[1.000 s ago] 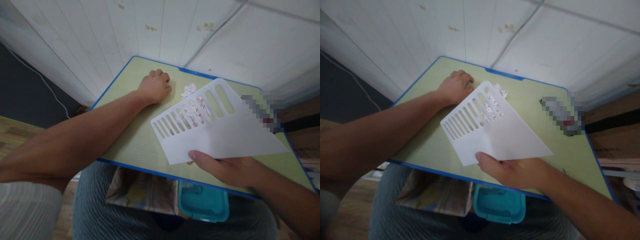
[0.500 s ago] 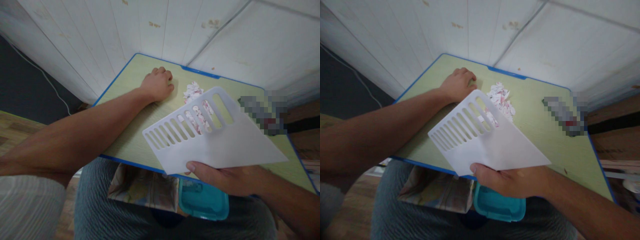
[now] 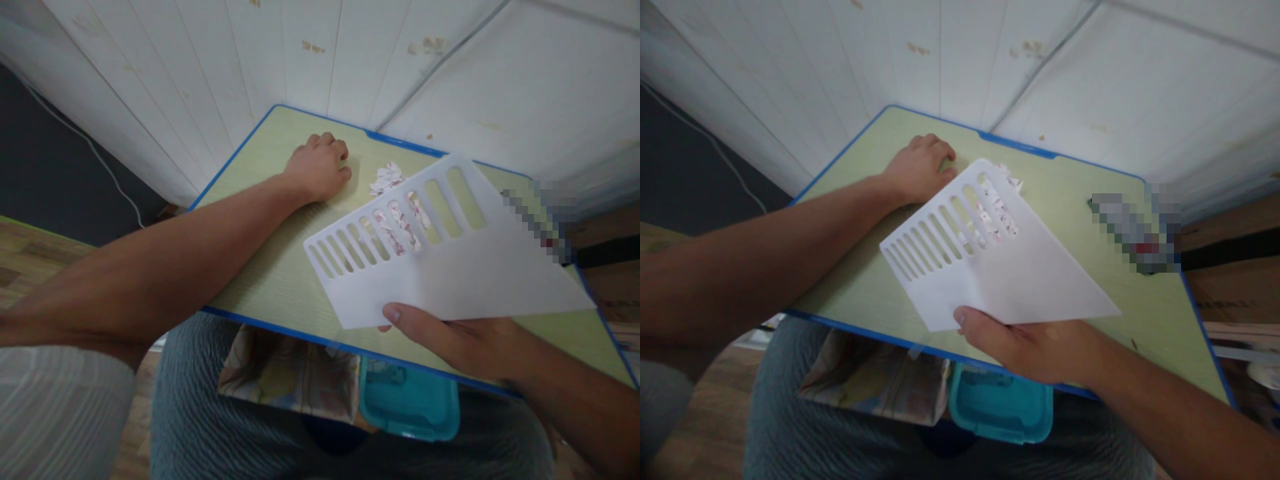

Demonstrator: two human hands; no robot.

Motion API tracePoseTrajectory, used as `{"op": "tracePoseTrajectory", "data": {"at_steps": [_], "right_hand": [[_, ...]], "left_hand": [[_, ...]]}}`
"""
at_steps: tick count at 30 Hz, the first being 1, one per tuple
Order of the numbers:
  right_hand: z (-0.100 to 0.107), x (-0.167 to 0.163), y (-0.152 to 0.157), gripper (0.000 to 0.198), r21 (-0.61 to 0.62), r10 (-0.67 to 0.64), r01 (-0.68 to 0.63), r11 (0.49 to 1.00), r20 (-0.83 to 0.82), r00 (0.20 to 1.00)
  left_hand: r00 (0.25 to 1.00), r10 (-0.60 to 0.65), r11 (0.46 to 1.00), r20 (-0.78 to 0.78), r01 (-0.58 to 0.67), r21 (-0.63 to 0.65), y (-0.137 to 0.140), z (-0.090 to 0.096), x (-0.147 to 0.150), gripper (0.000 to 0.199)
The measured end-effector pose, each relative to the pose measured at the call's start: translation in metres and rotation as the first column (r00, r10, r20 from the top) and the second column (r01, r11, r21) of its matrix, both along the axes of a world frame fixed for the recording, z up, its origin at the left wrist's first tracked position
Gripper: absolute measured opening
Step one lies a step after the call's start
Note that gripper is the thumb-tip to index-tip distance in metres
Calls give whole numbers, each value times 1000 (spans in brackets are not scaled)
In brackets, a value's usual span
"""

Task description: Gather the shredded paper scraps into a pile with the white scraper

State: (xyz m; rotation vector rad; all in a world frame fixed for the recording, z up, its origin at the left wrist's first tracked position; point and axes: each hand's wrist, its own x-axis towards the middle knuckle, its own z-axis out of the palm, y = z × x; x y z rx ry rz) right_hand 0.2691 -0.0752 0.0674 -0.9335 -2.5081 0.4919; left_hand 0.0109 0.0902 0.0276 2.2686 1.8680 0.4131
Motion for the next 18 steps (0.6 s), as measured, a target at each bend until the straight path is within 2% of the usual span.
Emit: {"op": "tracePoseTrajectory", "data": {"at_steps": [5,9,13,15,18], "right_hand": [[-2,0,-2,24,26,29,-30,999,19,999],[-5,-1,-2,21,51,56,-55,997,-34,998],[-6,-1,-3,20,10,121,-121,993,-55,991],[-7,2,-4,17,-30,95,-99,995,-95,991],[-9,8,0,11,-144,-38,11,989,-190,981]], "left_hand": [[1000,-3,1000,23,3,1,0,0,1,43],[1000,-6,1000,5,6,13,3,-1,1,45],[1000,-9,999,19,9,32,6,-3,1,43],[1000,-10,999,16,10,36,6,-3,1,43],[1000,-14,999,2,14,30,5,-1,1,44]]}}
